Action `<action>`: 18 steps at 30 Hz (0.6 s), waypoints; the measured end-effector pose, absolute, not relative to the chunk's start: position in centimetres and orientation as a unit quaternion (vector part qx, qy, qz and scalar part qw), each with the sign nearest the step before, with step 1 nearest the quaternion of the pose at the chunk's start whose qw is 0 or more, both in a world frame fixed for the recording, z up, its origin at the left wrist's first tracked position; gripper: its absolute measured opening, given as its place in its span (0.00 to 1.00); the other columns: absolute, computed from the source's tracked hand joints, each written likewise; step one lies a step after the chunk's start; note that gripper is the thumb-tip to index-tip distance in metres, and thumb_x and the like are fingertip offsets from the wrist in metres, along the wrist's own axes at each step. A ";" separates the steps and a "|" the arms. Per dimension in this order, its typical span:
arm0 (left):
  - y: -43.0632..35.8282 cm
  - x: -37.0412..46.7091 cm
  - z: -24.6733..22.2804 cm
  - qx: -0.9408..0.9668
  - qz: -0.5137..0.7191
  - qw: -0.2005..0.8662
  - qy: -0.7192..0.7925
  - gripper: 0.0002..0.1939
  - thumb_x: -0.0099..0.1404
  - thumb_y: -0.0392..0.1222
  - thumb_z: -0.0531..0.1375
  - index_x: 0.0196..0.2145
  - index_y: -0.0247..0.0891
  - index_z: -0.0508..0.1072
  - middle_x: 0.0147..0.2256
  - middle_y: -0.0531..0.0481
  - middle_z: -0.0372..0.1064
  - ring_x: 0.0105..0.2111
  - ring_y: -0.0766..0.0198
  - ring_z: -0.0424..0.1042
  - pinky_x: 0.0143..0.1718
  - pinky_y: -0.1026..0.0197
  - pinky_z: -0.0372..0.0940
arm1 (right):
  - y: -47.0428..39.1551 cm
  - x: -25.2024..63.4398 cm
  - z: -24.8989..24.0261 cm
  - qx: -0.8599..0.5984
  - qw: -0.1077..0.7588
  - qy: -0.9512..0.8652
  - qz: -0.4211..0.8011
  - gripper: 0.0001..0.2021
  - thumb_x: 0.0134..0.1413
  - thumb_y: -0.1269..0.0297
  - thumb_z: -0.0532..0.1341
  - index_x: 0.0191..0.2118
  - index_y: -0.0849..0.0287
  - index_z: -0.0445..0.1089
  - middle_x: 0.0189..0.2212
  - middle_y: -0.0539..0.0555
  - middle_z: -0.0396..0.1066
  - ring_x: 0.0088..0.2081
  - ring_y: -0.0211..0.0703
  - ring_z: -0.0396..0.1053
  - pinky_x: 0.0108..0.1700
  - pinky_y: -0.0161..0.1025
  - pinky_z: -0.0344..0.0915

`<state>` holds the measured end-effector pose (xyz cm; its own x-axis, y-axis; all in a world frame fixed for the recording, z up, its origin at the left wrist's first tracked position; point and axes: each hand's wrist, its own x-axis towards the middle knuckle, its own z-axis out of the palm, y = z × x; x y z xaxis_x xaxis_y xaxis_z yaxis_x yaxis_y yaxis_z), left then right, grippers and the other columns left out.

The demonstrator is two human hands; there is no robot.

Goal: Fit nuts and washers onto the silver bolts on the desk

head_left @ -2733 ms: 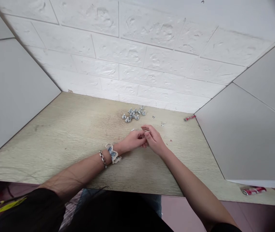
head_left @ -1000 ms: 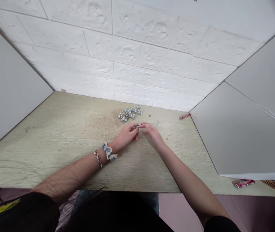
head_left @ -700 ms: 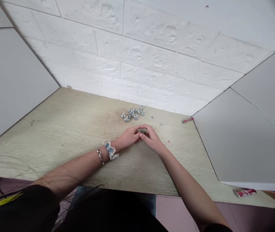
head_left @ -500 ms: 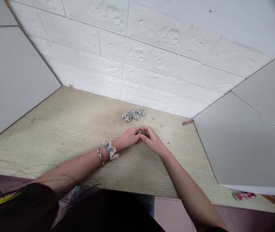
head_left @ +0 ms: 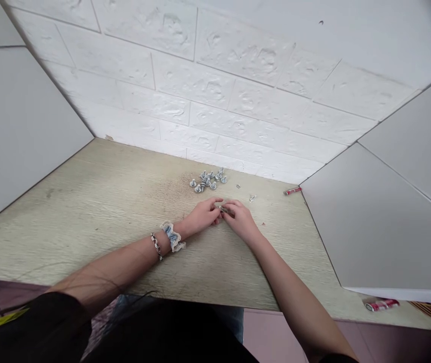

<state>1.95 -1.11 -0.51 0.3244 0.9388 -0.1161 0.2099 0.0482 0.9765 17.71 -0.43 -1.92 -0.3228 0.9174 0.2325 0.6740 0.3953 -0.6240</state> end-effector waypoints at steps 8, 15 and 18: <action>-1.2 1.8 -0.3 0.612 0.325 0.538 0.480 0.21 0.59 0.33 0.50 0.52 0.31 0.63 0.24 0.53 0.67 0.23 0.69 0.68 0.27 0.66 0.64 | -0.5 17.7 -1.6 -0.515 0.256 -0.797 0.185 0.07 0.50 0.73 0.57 0.29 0.58 0.72 0.30 0.53 0.68 0.34 0.39 0.66 0.39 0.38 0.63; -1.2 1.7 -0.2 0.626 0.316 0.523 0.484 0.19 0.63 0.44 0.51 0.48 0.32 0.66 0.23 0.52 0.66 0.20 0.69 0.67 0.21 0.67 0.61 | -0.8 17.3 -1.2 -0.504 0.270 -0.799 0.184 0.07 0.53 0.70 0.53 0.31 0.59 0.69 0.27 0.51 0.68 0.31 0.37 0.64 0.34 0.35 0.60; -1.1 1.6 -0.2 0.642 0.305 0.525 0.467 0.18 0.63 0.49 0.51 0.43 0.33 0.69 0.21 0.53 0.65 0.20 0.69 0.66 0.22 0.67 0.61 | -1.1 17.2 -1.0 -0.497 0.277 -0.801 0.185 0.07 0.53 0.68 0.54 0.33 0.59 0.69 0.27 0.51 0.69 0.29 0.37 0.64 0.34 0.35 0.60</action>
